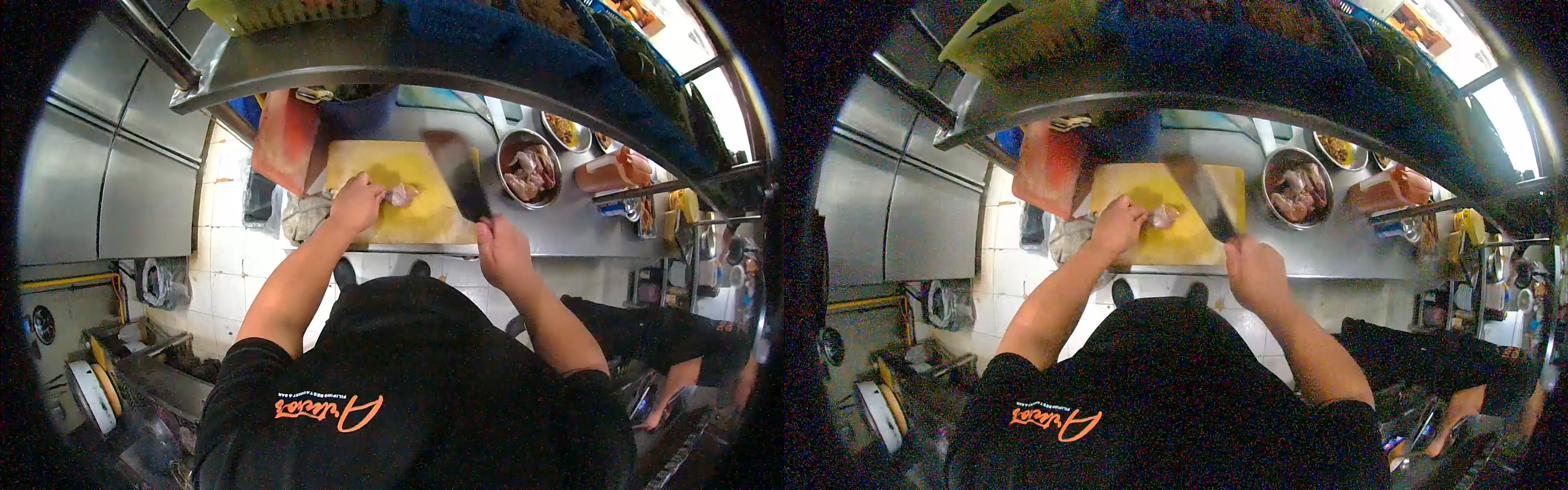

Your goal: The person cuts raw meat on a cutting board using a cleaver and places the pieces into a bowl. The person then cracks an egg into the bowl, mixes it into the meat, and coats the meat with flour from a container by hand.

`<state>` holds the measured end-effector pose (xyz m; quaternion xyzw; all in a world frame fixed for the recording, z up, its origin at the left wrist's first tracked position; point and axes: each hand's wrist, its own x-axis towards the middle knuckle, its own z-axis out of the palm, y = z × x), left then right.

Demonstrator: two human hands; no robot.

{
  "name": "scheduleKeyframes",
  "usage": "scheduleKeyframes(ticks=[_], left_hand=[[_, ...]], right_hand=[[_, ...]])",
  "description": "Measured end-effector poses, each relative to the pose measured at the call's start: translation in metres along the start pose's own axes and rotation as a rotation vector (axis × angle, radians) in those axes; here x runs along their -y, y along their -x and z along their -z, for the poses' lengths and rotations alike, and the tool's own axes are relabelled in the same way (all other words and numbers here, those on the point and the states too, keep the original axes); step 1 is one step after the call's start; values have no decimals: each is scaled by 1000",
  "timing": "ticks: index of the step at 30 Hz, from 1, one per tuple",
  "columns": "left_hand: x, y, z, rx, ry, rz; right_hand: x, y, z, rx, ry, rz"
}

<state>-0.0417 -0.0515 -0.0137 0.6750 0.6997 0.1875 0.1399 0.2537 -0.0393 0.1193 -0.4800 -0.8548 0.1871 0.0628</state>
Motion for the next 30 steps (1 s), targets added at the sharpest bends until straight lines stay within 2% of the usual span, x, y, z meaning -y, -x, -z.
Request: scheduleKeyframes(ticks=[2,3,4,7,10,13,14,16,17,18,20,22,23,25,29,30], left_hand=[[2,-1,-3,18,-4,-3],[3,-1,-2,35,-12,-8],[1,1,-2,38,-9,-15],[-1,-12,3,73,-13,1],[-6,0,3,47,-48,-24],[-18,2,-1,10,-196,-98],[-21,4,-8,23,-268,-107],[-41,-3,-13,37,-340,-171],[-53,-8,-9,185,-194,-19],[-62,-14,-7,336,-56,136],[-62,-34,-26,356,0,40],[-101,-60,-12,324,241,203],[-111,-76,-19,332,229,184],[-135,-112,-36,263,425,130],[-200,-163,-47,173,374,41],[-215,-170,-51,30,142,-166]], right_hand=[[-1,5,-15,-331,-205,41],[-8,-3,-29,-43,2,31],[-5,-17,-33,343,132,-57],[-22,-18,-33,410,230,29],[-19,-4,-4,390,226,-18],[-39,5,-1,-14,-174,-98],[-49,10,-11,-27,-179,-110],[-59,21,-15,-54,-368,-266],[-66,29,-16,11,-361,-345],[-78,42,-22,-18,-468,-305],[-99,68,-40,-48,-473,-352],[-113,95,-41,-120,-480,-383],[-121,106,-41,-168,-476,-396],[-137,124,-41,-234,-517,-473],[-169,154,-43,-387,-529,-642],[-175,160,-44,-396,-541,-652]])
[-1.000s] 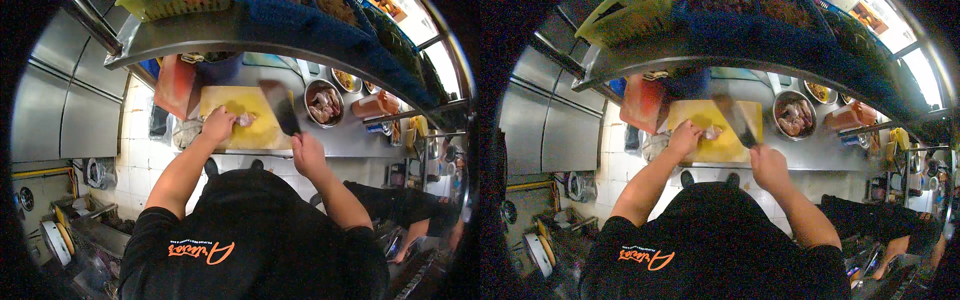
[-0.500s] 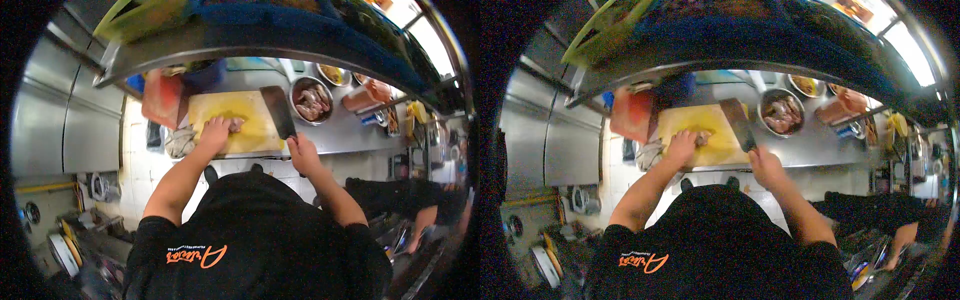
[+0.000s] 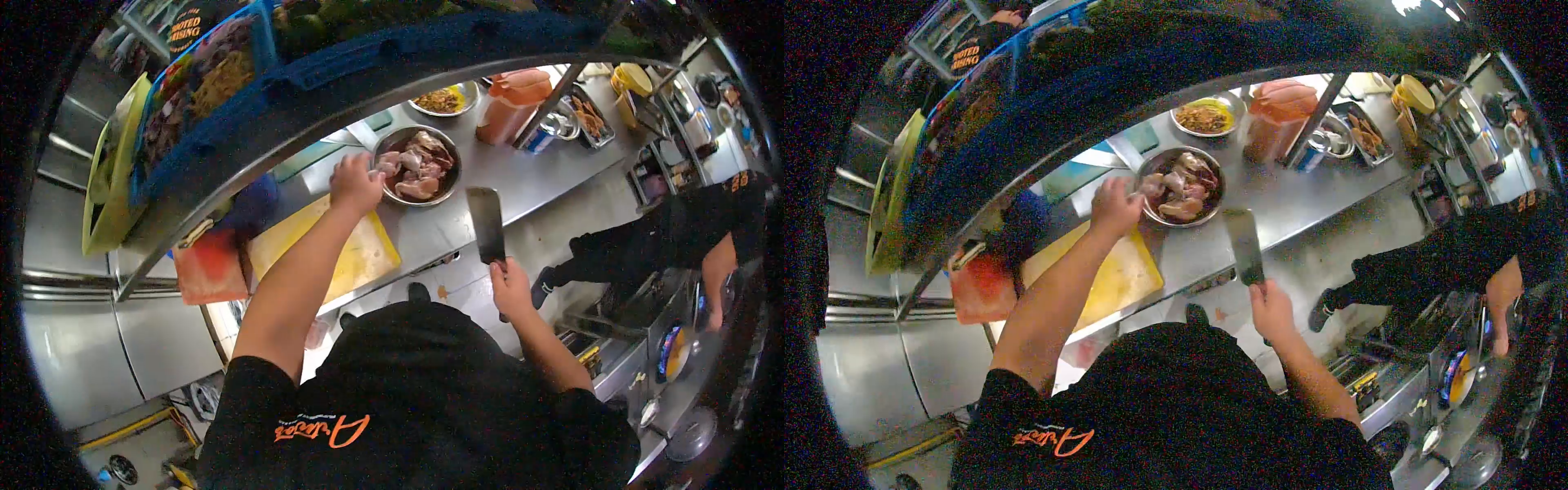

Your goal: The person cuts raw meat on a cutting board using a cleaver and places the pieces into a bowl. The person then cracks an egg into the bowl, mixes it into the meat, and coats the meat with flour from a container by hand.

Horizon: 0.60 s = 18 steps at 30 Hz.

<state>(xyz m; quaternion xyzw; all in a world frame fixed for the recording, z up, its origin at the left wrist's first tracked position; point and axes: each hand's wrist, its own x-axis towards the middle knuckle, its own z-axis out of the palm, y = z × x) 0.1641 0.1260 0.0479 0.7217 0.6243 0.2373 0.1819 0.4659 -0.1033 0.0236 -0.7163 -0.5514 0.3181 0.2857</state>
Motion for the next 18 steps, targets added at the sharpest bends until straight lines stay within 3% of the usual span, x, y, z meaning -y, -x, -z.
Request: scheduleKeyframes(ticks=[1,2,4,10,12,14,15,17,18], left_hand=[[-12,-8,-6,-108,-241,-213],[-25,-15,-14,-99,-245,-225],[-49,-22,-34,412,-290,-201],[-56,-31,-79,552,-465,-216],[-56,-26,-82,511,-469,-240],[-58,-26,-76,368,-311,-24],[-51,-29,-78,366,-314,-19],[-31,-35,-78,229,130,95],[-31,-33,-71,220,127,105]], right_hand=[[-4,2,5,-61,4,-7],[-7,3,8,-123,11,-13],[-4,8,16,-152,-5,-11],[-16,25,27,-171,-70,-60],[-19,26,25,-142,-71,-131],[-16,24,25,-131,-70,-136],[-14,22,25,-120,-70,-142],[-8,14,26,-109,-69,-83],[-4,8,26,-103,-66,-27]])
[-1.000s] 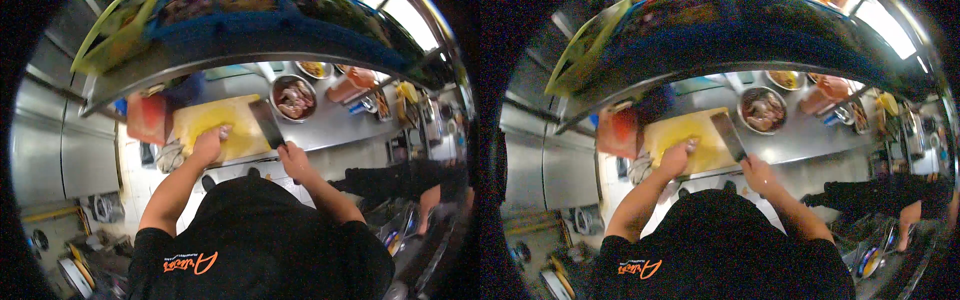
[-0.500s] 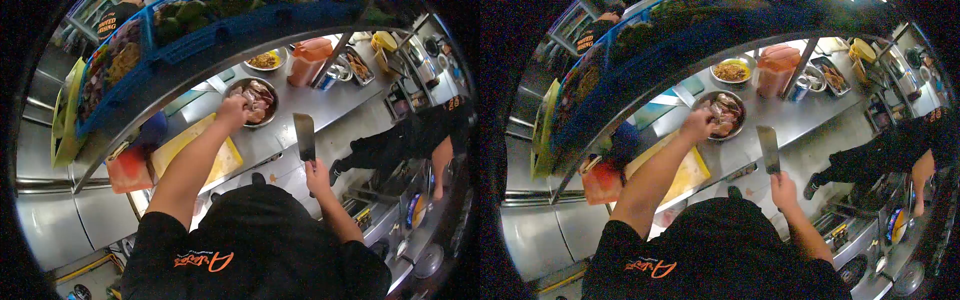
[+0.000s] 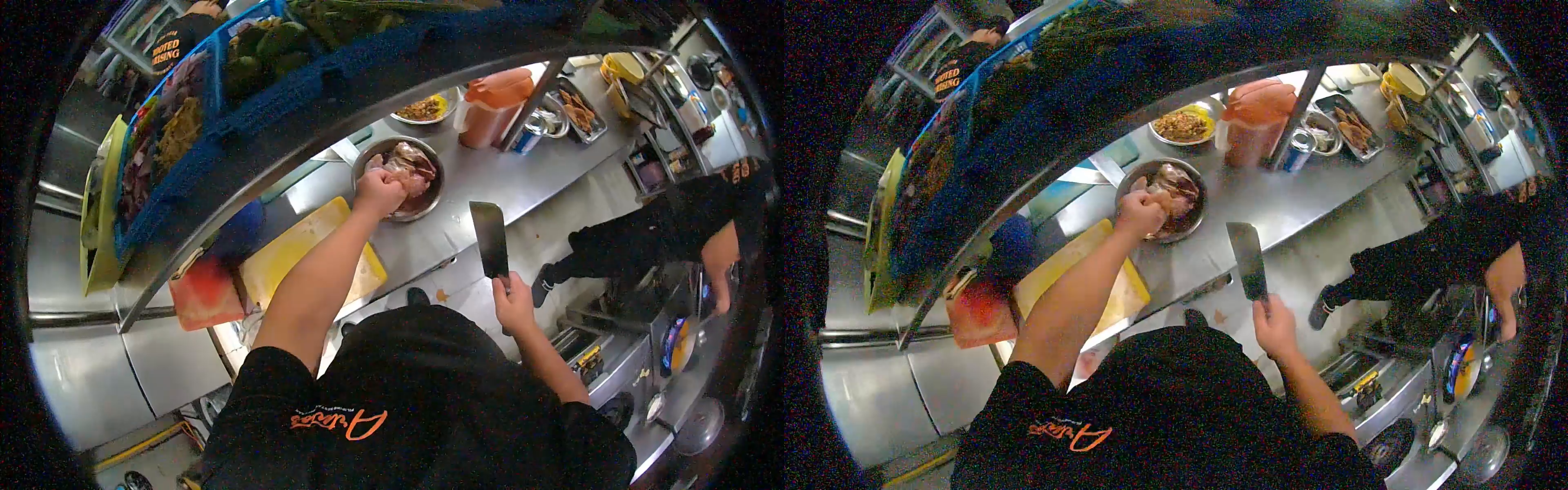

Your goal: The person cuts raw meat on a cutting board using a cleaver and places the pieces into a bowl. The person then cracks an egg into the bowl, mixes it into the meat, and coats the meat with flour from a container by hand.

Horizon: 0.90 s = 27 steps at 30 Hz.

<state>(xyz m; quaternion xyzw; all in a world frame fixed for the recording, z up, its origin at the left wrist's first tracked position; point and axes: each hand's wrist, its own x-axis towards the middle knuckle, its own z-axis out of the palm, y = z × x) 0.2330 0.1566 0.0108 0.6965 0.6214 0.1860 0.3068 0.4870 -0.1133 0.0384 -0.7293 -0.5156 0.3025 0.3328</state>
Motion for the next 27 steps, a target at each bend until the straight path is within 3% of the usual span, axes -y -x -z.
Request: scheduleKeyframes(ticks=[2,8,10,11,14,16,18,19,21,27], left_hand=[[-7,13,24,-165,288,144],[43,79,56,-347,601,388],[59,111,57,-385,954,560],[62,129,56,-378,1159,524],[109,154,31,-289,1102,670],[109,167,32,-347,1084,698],[109,174,39,-357,618,674],[107,177,41,-363,625,682],[102,183,44,-427,427,435],[96,172,54,-308,32,280]], right_hand=[[6,-13,-3,29,17,46],[33,-54,-36,287,61,132],[67,-60,-47,439,179,138],[79,-61,-56,472,179,150],[100,-60,-86,603,279,248],[104,-60,-107,667,388,346],[110,-60,-116,705,402,378],[113,-58,-120,736,410,397],[117,-58,-129,763,458,403],[125,-67,-160,819,606,513]])
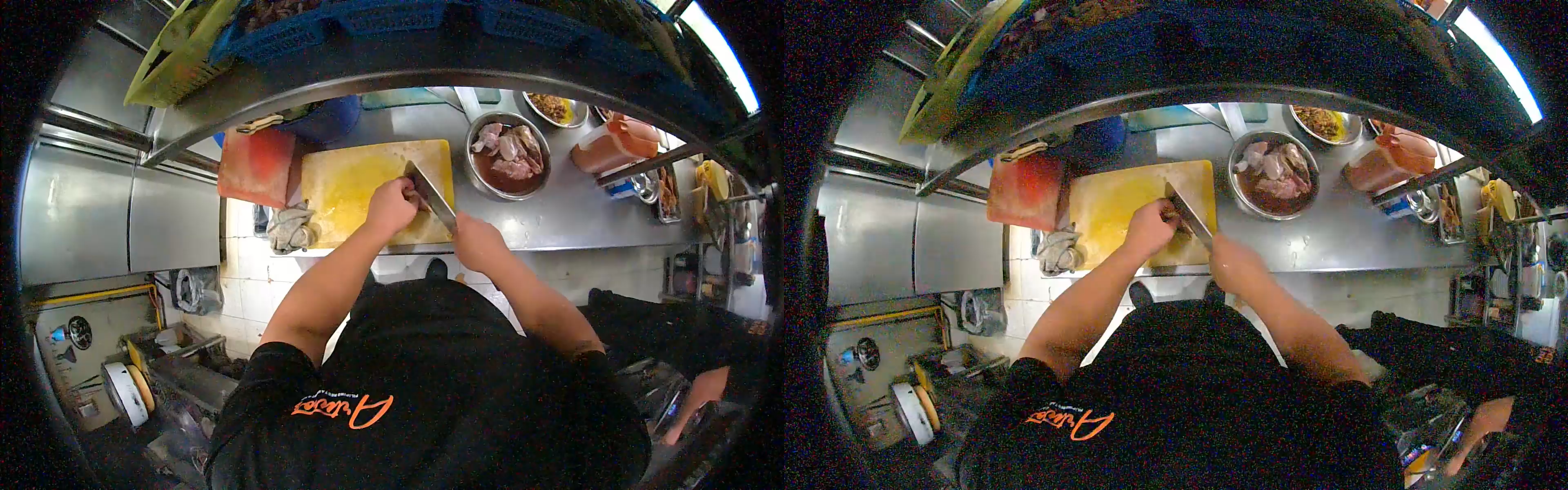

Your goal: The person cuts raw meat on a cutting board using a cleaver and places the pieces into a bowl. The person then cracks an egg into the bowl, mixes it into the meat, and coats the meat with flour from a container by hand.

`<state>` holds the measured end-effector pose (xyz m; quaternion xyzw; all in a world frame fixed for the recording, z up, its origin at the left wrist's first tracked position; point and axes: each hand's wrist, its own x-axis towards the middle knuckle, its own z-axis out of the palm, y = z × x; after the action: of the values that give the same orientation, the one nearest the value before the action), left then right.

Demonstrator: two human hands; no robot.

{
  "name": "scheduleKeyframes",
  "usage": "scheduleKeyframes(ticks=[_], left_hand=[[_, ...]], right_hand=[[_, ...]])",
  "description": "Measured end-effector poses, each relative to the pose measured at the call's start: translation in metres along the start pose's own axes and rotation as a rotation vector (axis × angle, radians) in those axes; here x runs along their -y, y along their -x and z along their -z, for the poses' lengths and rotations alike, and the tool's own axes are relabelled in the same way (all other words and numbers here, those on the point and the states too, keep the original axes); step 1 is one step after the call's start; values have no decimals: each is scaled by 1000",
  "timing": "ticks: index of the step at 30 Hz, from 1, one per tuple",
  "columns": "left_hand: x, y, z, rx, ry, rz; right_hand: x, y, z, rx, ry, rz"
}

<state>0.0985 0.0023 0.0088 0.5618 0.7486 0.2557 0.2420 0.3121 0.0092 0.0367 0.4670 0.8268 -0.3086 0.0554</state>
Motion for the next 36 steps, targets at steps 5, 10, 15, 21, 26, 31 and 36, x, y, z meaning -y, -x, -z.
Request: scheduleKeyframes(ticks=[5,10,15,21,26,31,36], left_hand=[[4,-7,-4,103,-65,19],[4,-4,-4,44,-135,79],[17,4,-5,9,49,66],[16,-10,4,104,155,247],[11,0,-12,8,246,175],[3,15,-16,-114,362,130],[-12,14,-18,-143,189,219]], right_hand=[[21,-26,7,-77,-40,70],[18,-8,13,-39,191,316],[7,48,15,65,-14,-119],[-33,84,28,102,-137,-141],[-14,78,34,-81,-164,-117],[5,27,18,8,-94,-110],[19,-12,5,11,-22,-41]])
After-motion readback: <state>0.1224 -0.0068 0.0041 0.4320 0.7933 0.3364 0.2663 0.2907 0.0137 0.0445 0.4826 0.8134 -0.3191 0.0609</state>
